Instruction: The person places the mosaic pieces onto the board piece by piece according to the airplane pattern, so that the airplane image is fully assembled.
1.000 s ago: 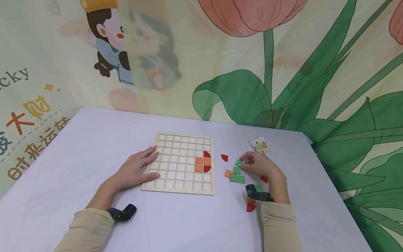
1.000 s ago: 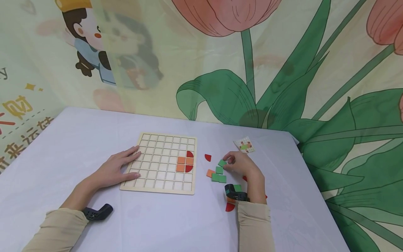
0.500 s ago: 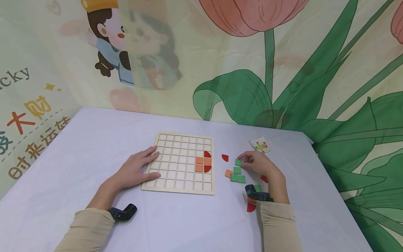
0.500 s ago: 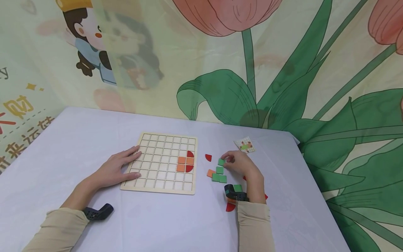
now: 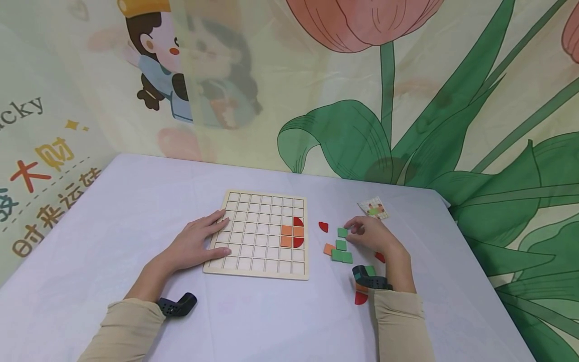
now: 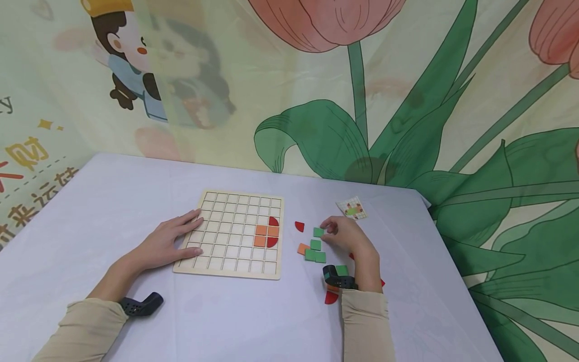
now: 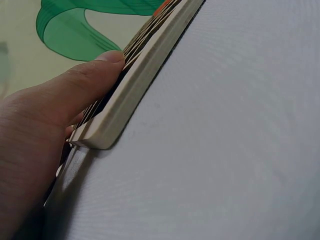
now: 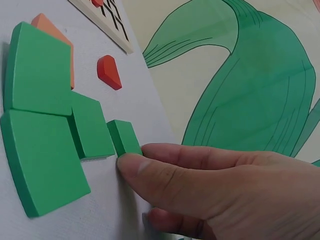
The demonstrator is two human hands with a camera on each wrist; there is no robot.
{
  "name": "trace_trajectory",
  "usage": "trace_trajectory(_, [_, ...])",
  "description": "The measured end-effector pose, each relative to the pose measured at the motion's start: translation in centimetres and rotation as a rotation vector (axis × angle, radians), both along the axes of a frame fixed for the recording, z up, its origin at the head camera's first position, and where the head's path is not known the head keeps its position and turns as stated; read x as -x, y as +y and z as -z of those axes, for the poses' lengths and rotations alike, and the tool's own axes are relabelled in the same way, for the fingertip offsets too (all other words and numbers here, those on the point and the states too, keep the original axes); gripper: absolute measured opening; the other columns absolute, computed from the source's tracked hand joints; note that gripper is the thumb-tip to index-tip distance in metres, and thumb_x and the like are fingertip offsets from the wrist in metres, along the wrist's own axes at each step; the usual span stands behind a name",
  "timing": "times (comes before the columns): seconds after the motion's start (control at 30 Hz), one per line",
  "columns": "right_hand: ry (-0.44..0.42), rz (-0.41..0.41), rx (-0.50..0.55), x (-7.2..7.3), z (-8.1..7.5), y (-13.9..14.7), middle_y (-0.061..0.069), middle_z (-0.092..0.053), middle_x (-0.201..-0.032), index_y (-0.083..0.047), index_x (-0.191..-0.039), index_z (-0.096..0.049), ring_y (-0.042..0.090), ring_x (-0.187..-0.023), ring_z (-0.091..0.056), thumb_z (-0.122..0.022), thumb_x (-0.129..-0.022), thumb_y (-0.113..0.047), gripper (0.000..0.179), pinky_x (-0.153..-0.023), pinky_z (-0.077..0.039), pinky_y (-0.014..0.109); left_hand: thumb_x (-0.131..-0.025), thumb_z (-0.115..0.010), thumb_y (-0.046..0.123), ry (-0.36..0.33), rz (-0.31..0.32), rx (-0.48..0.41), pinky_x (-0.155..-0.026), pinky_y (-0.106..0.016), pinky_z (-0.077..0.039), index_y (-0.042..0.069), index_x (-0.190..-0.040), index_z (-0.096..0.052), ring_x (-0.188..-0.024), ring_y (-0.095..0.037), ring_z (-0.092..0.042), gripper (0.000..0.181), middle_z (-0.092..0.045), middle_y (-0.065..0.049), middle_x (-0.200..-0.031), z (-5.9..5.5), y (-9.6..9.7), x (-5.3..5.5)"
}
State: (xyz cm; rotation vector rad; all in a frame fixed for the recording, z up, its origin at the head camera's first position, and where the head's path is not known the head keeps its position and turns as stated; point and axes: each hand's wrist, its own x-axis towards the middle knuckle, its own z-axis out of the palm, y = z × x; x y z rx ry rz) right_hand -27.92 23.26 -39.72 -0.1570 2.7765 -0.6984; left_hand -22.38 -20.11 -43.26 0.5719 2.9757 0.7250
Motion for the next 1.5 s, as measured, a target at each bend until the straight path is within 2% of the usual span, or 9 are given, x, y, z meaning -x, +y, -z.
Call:
trace_trajectory(0.33, [-0.004, 0.02, 0.014, 0.2, 0.4, 0.1, 0.006, -0.06, -0.097, -0.013, -0.117, -0.064, 0.022, -0.094, -0.054, -0.072, -0.085, -0.019, 0.034, -0.079, -0.051, 0.034, -0.082, -0.064, 0.055, -0.002, 0.007, -0.015, -0.111, -0.056, -0.024, 0.008, -0.144, -0.041, -0.141, -0.038, -0.027, 0.082, -0.027, -0.012, -0.156, 0.1, -0.1, 0.0])
trace_trajectory(0.63, [0.009, 0.016, 0.032, 0.3, 0.6, 0.1, 0.005, -0.058, -0.092, -0.012, -0.11, -0.065, 0.02, -0.09, -0.053, -0.073, -0.084, -0.019, 0.028, -0.075, -0.048, 0.029, -0.082, -0.064, 0.055, -0.002, 0.006, -0.014, -0.111, -0.057, -0.024, 0.007, -0.144, -0.041, -0.141, -0.039, -0.028, 0.082, -0.027, -0.013, -0.156, 0.0, 0.0, 0.1])
trace_trajectory(1.5, [0.035, 0.057, 0.027, 0.7, 1.2, -0.2, 0.004, -0.059, -0.089, -0.012, -0.107, -0.066, 0.02, -0.087, -0.053, -0.073, -0.084, -0.024, 0.027, -0.073, -0.047, 0.026, -0.082, -0.064, 0.055, -0.001, 0.013, -0.014, -0.11, -0.056, -0.024, 0.007, -0.143, -0.042, -0.141, -0.038, -0.028, 0.081, -0.028, -0.012, -0.156, -0.1, -0.1, 0.0])
